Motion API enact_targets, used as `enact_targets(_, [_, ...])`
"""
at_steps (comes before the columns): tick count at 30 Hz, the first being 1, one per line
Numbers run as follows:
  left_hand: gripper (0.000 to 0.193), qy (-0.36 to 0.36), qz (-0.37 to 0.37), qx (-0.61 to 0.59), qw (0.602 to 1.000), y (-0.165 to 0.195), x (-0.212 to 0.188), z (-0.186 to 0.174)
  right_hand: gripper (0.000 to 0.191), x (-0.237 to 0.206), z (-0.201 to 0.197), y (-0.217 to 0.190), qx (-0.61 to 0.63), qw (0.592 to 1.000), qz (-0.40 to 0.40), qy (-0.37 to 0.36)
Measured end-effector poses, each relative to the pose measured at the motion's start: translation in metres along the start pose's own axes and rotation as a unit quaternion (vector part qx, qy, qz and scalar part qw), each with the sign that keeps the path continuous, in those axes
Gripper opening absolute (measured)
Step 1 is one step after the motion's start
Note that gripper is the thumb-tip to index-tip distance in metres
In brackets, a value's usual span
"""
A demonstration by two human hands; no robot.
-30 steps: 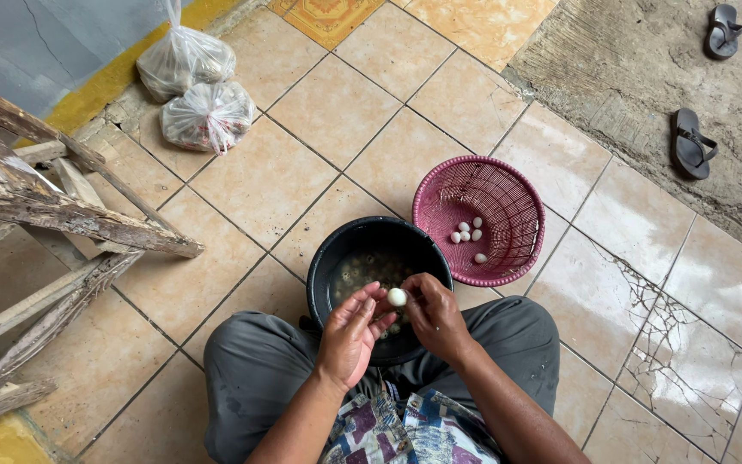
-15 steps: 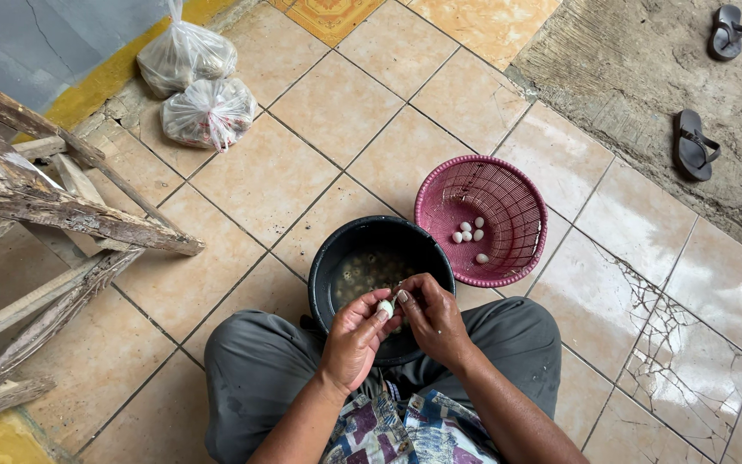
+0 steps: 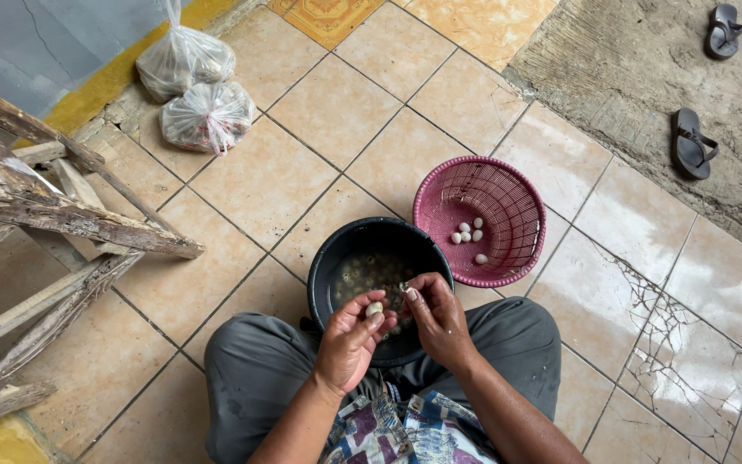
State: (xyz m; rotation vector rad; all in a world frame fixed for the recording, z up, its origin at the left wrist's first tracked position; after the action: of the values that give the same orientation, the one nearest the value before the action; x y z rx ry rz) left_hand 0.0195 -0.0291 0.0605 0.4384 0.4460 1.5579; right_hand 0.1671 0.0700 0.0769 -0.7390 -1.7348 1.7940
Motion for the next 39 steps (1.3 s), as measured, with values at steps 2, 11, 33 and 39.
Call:
enact_targets(2, [0.035,0.005,-0.004,-0.001,1.0,-0.003,-0.001,-0.004,0.011,0.003,-0.002,-0.001,-0.002,1.0,0.008,0.028])
enact_targets(11, [0.037,0.078,-0.003,0.03,0.996,-0.017,0.001,-0.024,0.011,0.003,0.003,-0.035,-0.275,0.956,-0.091,-0.047])
enact_targets(33, [0.043,0.044,0.0,0.491,0.87,0.001,-0.004,0.025,0.021,0.003,0.003,-0.03,-0.394,0.892,-0.188,-0.114])
enact_targets(39, [0.037,0.011,-0.015,0.231,0.973,-0.006,0.0,0.007,0.009,-0.002,-0.001,-0.016,-0.063,0.994,0.029,-0.082])
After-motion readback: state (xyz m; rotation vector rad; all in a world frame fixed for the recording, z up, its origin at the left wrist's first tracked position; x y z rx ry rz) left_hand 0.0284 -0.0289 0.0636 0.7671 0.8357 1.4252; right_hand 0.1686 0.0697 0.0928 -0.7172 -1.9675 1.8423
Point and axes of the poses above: each hand's wrist, its own x-axis towards the middle knuckle, its own z-axis out of the palm, y = z × x, the point moved 1 cm from there along x, towards the middle knuckle, and after that the axes turned 14 degrees about -y, right-handed, at the moved point
